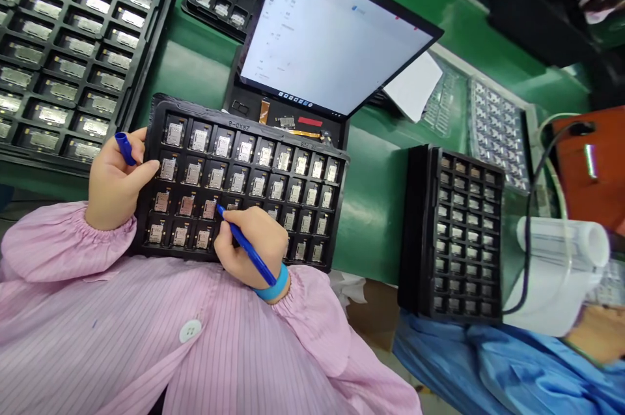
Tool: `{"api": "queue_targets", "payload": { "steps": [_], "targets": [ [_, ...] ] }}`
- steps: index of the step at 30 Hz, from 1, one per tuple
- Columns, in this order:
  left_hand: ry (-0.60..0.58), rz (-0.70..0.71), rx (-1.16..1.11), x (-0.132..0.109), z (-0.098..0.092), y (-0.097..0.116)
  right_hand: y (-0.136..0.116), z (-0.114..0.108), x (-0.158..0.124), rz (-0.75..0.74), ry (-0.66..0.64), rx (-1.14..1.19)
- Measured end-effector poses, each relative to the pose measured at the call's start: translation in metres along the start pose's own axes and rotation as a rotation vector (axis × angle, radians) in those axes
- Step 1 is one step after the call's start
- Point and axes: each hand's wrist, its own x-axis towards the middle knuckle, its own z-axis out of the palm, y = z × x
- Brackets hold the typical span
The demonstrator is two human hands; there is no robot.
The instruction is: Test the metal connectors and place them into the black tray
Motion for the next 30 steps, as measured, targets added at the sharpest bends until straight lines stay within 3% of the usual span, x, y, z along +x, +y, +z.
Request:
{"api": "queue_targets", "payload": {
  "steps": [6,15,24,30],
  "targets": [
    [-0.007,0.001,-0.042,0.001,0.0,-0.002,0.002,0.001,-0.001,0.013,-0.06,-0.031],
    [0.007,0.037,-0.015,0.002,-0.002,-0.005,0.01,-0.014,-0.012,0.025,0.115,-0.072],
    [0.026,0.05,-0.004,0.003,-0.005,-0.008,0.014,-0.015,-0.012,0.036,0.021,-0.1],
    [0.023,0.048,-0.007,0.004,-0.004,-0.007,0.015,-0.025,-0.018,0.059,0.131,-0.08]
  ]
}}
